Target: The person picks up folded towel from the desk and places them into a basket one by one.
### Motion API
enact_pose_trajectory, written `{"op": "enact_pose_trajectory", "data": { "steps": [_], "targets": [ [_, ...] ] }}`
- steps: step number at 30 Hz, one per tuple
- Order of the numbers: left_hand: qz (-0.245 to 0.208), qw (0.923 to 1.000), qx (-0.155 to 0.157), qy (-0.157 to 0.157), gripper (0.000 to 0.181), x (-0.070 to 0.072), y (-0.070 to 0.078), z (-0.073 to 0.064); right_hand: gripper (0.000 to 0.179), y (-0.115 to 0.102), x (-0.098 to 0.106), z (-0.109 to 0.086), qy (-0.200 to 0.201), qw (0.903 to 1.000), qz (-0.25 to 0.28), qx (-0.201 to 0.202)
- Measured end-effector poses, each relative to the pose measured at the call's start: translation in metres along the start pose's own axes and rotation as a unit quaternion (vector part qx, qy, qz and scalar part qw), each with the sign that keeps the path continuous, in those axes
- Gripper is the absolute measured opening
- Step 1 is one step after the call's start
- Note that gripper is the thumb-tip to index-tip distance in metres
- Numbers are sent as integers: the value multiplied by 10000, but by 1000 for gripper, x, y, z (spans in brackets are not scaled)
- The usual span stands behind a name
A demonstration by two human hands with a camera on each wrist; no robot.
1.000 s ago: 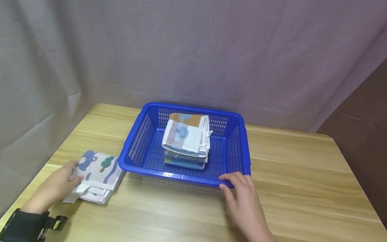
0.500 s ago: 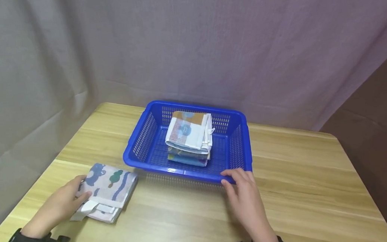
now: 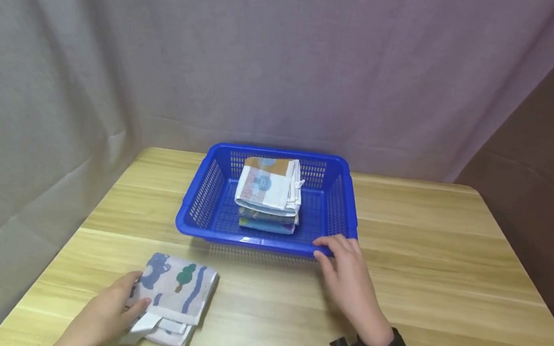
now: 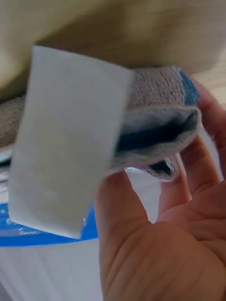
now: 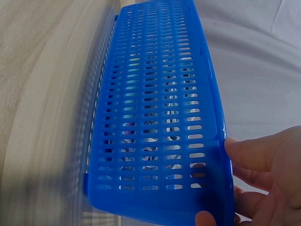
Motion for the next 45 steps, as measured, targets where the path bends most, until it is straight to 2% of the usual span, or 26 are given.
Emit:
{"op": "enact_pose_trajectory", "data": {
  "steps": [4,8,11,16,19,22,26,30,33,36,39,42,45],
  "targets": [
    [7,9997,188,-146,60,-4,9,-6,16,0,0,1,-25,10000,2,6],
    [-87,9997,132,-195,58,-7,18,-11,16,0,1,0,-57,10000,-19,-39],
    [-89,9986,252,-451,61,-9,25,-11,16,1,1,0,-66,9999,-70,-53],
    [160,9936,615,-938,68,-13,34,-9,16,0,1,0,-53,10000,-70,-25],
    [179,9927,588,-1040,67,-15,41,-8,15,-1,0,0,-67,9999,-46,-71],
    [31,9929,406,-1114,63,-20,52,-7,15,-1,0,0,-78,9999,-41,-100],
    [-177,9926,10,-1200,55,-28,69,-8,15,-2,0,0,-109,9999,-26,-114],
    [-166,9912,-295,-1279,56,-36,86,-8,15,-2,0,1,-115,9998,-32,-128],
    [-67,9904,-401,-1319,60,-41,95,-9,15,-2,0,0,-96,9999,-45,-99],
    [47,9913,-586,-1178,58,-45,103,-10,15,-2,0,0,-56,10000,-70,-42],
    [169,9922,-875,-874,56,-49,110,-12,15,-3,-1,0,-31,10000,-87,-5],
    [278,9914,-1137,-592,55,-52,117,-13,14,-3,-1,0,-50,10000,-74,-8],
    [320,9901,-1293,-449,56,-55,123,-15,14,-3,-1,-1,-65,10000,-40,-28]
  ]
}}
Point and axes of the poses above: each hand's wrist, its own z-axis towards the middle knuckle, its own x-axis out of the back of the hand, y = z × x, the point moved 2 cm from there along z, towards the middle knuckle, and after that the axes turned 7 degrees about x, right-handed, at the moved point
